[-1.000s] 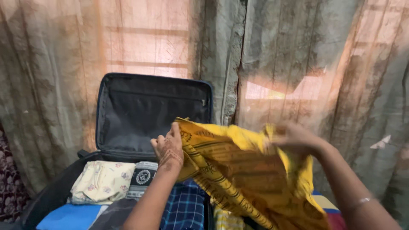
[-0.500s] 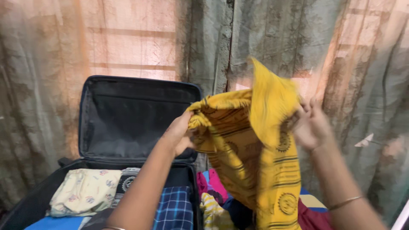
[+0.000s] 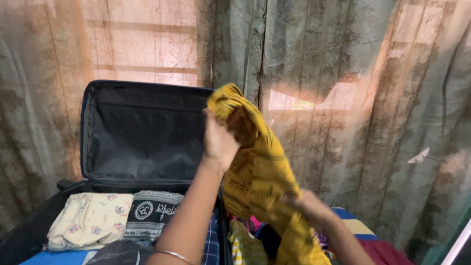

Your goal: The person folds various garments, including a dark patterned cloth, a yellow printed cloth, a dark brown item, a yellow and white striped shirt, and a blue t-shirt. Each item is folded by hand and placed into an open suitcase on a bed.

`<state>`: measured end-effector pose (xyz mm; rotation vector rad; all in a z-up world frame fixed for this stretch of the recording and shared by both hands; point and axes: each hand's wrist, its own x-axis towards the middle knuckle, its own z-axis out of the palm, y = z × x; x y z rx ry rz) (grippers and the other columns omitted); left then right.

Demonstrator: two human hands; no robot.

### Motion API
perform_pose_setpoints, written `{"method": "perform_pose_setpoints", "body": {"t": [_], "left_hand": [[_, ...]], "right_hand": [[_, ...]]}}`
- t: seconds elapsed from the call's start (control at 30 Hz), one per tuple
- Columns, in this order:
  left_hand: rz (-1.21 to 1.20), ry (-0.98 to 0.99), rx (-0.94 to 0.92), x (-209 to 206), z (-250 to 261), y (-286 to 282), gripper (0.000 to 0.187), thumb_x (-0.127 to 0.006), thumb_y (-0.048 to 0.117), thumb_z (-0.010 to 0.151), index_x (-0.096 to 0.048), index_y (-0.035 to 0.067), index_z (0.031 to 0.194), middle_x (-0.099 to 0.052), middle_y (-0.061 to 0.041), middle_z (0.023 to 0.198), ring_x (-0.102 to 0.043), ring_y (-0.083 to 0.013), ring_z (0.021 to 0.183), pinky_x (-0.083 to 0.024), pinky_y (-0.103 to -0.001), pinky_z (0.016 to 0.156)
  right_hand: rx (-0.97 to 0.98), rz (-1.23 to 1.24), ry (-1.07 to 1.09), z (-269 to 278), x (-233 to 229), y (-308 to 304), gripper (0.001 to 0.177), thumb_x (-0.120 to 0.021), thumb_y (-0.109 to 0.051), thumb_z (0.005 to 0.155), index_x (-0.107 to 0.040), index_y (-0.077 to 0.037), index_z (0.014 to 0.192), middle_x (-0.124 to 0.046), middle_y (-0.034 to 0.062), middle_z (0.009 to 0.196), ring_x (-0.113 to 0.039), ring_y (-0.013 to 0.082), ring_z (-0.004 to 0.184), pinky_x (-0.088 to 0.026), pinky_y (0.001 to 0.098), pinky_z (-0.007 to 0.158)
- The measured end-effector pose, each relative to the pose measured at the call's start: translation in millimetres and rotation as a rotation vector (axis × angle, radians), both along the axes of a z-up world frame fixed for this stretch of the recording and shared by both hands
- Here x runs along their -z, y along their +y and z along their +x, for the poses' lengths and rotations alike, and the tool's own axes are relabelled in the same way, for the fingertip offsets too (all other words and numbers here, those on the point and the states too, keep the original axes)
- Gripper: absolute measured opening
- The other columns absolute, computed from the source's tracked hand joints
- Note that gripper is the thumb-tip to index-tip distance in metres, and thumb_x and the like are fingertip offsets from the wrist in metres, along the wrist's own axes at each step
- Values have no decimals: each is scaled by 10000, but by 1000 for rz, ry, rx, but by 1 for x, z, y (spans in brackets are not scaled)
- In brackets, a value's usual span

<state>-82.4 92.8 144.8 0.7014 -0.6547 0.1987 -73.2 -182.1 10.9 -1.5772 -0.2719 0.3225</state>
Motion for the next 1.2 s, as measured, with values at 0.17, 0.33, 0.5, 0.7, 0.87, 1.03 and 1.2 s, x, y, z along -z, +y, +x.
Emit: {"method": "perform_pose_setpoints", "body": {"t": [0.17, 0.33, 0.5, 0.7, 0.87, 1.03, 1.2], "left_hand": [[469, 665, -274, 102, -17, -43, 1170, -297, 899, 690, -87, 265, 1651, -90, 23, 1721, -111, -209, 1574, -173, -526, 1235], [463, 461, -22, 135, 8, -76, 719, -642, 522, 877, -511, 88, 1435, -542, -51, 1493, -446, -194, 1408, -336, -402, 1147], [155, 417, -83, 151, 48, -42, 214, -692, 155, 874, -641, 62, 1060, -721, -91, 1050, -709, -223, 1013, -570, -382, 940], [28, 592, -538, 115, 43, 42, 128, -701, 191, 930, -665, 90, 1000, -715, -55, 933, -679, -205, 857, -559, -386, 799], [-48, 381, -611, 75, 21, 100, 152, -705, 158, 918, -627, 55, 999, -718, -79, 934, -706, -209, 849, -586, -354, 778], [306, 524, -686, 67, 20, 90, 417, -740, 116, 857, -524, 32, 1204, -678, -137, 1066, -705, -234, 896, -595, -390, 790], [705, 297, -957, 71, 30, 69, 912, -846, 23, 773, -259, 59, 1470, -565, -156, 1281, -602, -194, 1062, -518, -319, 909]], "right_hand": [[139, 316, 108, -10, -69, 10, 314, -668, -224, 918, -693, -6, 1142, -766, 146, 1005, -741, 251, 818, -621, 416, 704], [-17, 330, 127, -1, -64, 12, 392, -620, -307, 978, -680, 32, 1164, -768, 150, 982, -749, 225, 776, -619, 393, 692], [222, 362, 174, 49, -46, -38, 421, -540, -374, 1037, -638, 20, 1147, -743, 167, 970, -721, 258, 778, -609, 419, 714], [603, 615, -51, 127, -25, -156, 425, -424, -427, 1101, -600, -44, 1151, -700, 143, 1188, -710, 319, 1014, -580, 543, 880], [785, 863, -344, 128, -49, -204, 280, -441, -293, 1079, -566, -62, 1177, -693, 136, 1183, -724, 320, 1028, -610, 587, 884], [376, 436, 0, 107, -56, -183, 267, -513, -242, 1056, -641, -35, 1163, -710, 145, 1095, -719, 298, 907, -591, 523, 830], [296, 21, 50, 62, -54, -154, 358, -580, 22, 936, -725, -202, 1173, -732, 158, 1097, -712, 257, 886, -561, 455, 818]]}}
